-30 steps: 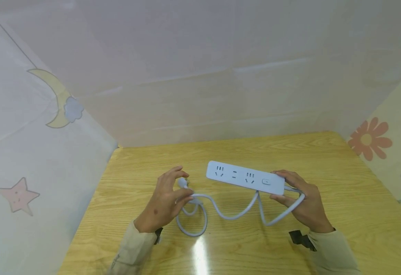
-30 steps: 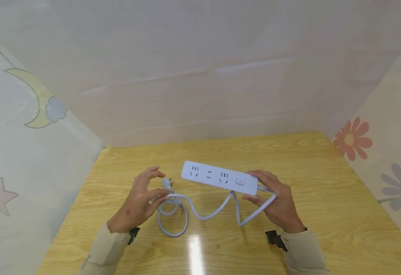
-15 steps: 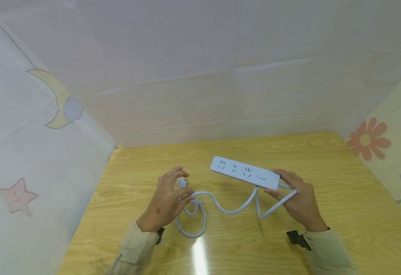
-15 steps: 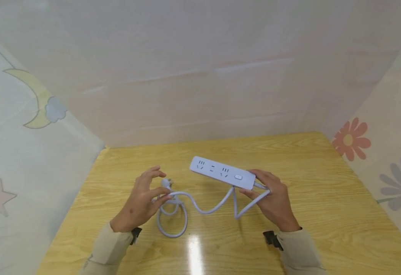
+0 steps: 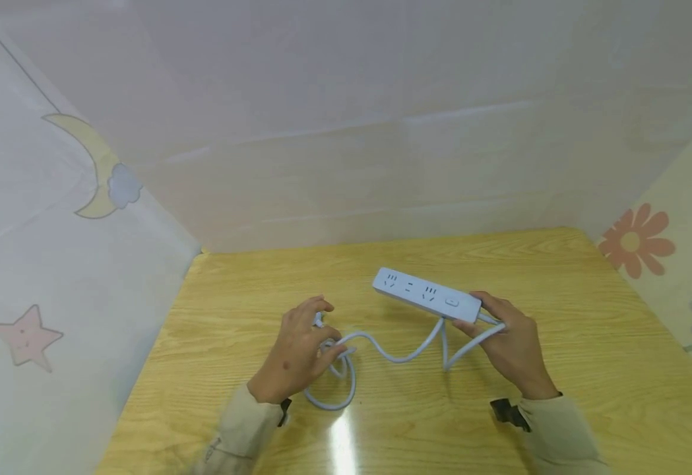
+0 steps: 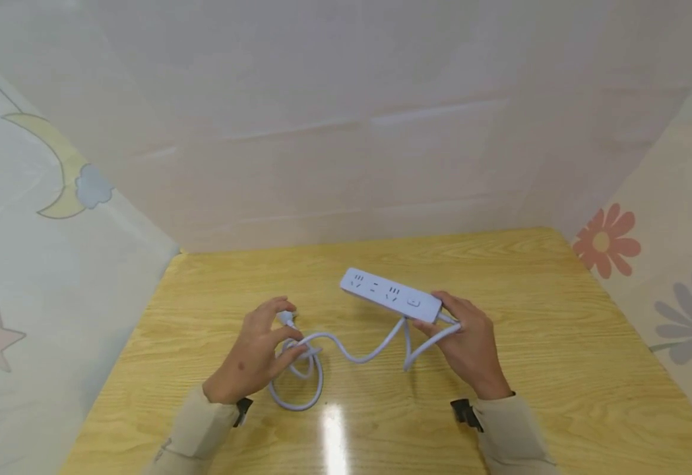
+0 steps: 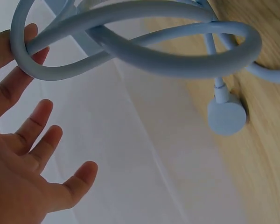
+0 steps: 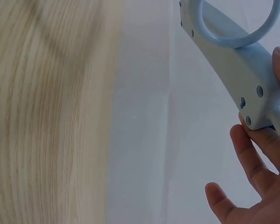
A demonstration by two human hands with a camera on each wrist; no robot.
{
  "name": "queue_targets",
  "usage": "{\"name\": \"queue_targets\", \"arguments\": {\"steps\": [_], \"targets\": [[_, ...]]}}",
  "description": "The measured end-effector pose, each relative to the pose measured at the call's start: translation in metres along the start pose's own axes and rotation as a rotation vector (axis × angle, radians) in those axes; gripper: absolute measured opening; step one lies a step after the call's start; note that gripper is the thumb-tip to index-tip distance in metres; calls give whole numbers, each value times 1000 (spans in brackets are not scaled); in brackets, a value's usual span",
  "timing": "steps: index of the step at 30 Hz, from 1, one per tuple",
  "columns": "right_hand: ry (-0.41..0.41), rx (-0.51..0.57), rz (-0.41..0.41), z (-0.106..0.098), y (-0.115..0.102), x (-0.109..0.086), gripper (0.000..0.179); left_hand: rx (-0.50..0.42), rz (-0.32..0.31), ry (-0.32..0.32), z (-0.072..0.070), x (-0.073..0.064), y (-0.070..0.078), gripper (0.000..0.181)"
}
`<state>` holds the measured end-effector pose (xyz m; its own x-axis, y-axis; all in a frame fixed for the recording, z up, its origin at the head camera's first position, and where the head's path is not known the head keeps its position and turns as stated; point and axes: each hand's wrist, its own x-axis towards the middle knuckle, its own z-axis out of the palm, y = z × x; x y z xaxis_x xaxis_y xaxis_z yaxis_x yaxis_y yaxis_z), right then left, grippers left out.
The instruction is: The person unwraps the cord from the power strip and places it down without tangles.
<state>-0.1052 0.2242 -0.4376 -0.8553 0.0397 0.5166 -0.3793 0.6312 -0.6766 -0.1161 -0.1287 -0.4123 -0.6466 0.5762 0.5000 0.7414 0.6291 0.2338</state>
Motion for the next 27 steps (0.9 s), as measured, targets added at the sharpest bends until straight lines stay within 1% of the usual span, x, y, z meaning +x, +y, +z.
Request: {"name": "queue_targets", "arguments": {"steps": [6, 9, 15, 17, 20, 23, 27], "targets": [[-10, -47, -10, 3, 1, 4, 53, -20, -42, -44, 10, -2, 2, 15], [-13, -61, -10, 5, 2, 6, 53, -25, -50, -66, 13, -5, 3, 21], [-23, -68, 15, 9, 8, 8, 51, -17, -105, -89, 7, -10, 2, 43], [-29, -81, 29, 10, 10, 9, 51, -18, -128, -99, 5, -13, 1, 47], [-35, -114, 68, 12, 13, 8, 51, -18, -151, -116, 4, -16, 0, 48], [-41, -138, 123, 13, 16, 7, 51, -18, -155, -106, 3, -19, -1, 46], [-50, -164, 169, 15, 19, 7, 51, -17, -144, -60, 2, -21, -2, 44]]}}
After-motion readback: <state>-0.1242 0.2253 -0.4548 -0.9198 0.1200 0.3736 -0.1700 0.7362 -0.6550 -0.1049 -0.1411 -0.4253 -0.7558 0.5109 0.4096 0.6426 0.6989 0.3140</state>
